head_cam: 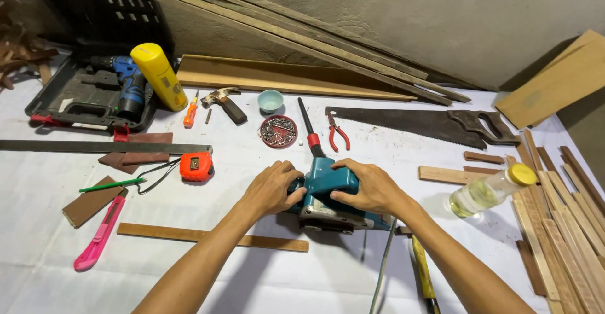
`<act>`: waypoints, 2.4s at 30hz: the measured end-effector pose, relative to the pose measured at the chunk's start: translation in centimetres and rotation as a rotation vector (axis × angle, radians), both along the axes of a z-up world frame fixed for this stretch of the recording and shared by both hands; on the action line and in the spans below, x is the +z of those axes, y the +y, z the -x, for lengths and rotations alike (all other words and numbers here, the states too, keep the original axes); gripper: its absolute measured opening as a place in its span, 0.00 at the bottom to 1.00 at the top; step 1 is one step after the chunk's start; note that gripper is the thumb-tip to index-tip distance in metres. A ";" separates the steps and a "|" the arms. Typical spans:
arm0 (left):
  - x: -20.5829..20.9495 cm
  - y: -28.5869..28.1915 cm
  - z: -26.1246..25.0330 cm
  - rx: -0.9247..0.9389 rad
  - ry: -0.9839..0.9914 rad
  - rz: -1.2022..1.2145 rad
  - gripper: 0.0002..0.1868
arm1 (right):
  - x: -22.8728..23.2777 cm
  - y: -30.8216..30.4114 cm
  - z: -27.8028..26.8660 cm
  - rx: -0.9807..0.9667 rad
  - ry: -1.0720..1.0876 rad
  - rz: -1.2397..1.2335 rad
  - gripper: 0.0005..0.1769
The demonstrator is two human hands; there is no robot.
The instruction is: Measuring, marking, and sanding wood strips at a workbench.
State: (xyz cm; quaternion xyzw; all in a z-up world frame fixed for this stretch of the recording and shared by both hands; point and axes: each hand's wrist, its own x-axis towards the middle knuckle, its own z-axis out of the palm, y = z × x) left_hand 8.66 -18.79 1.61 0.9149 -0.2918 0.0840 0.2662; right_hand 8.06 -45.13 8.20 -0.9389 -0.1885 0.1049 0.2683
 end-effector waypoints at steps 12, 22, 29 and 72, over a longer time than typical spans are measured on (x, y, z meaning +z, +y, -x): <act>-1.1 -1.3 -1.1 0.114 -0.002 -0.270 0.16 | -0.7 -0.7 -2.5 0.125 0.181 0.038 0.27; -1.8 -0.5 0.9 0.169 -0.166 -0.194 0.19 | 0.4 0.3 1.1 0.053 0.154 0.057 0.24; 0.5 1.7 5.4 0.148 -0.147 -0.112 0.18 | 3.0 2.1 4.8 0.105 0.170 0.099 0.25; -2.8 20.7 10.8 0.332 -0.061 0.112 0.20 | 1.6 23.4 7.8 0.058 0.270 0.221 0.23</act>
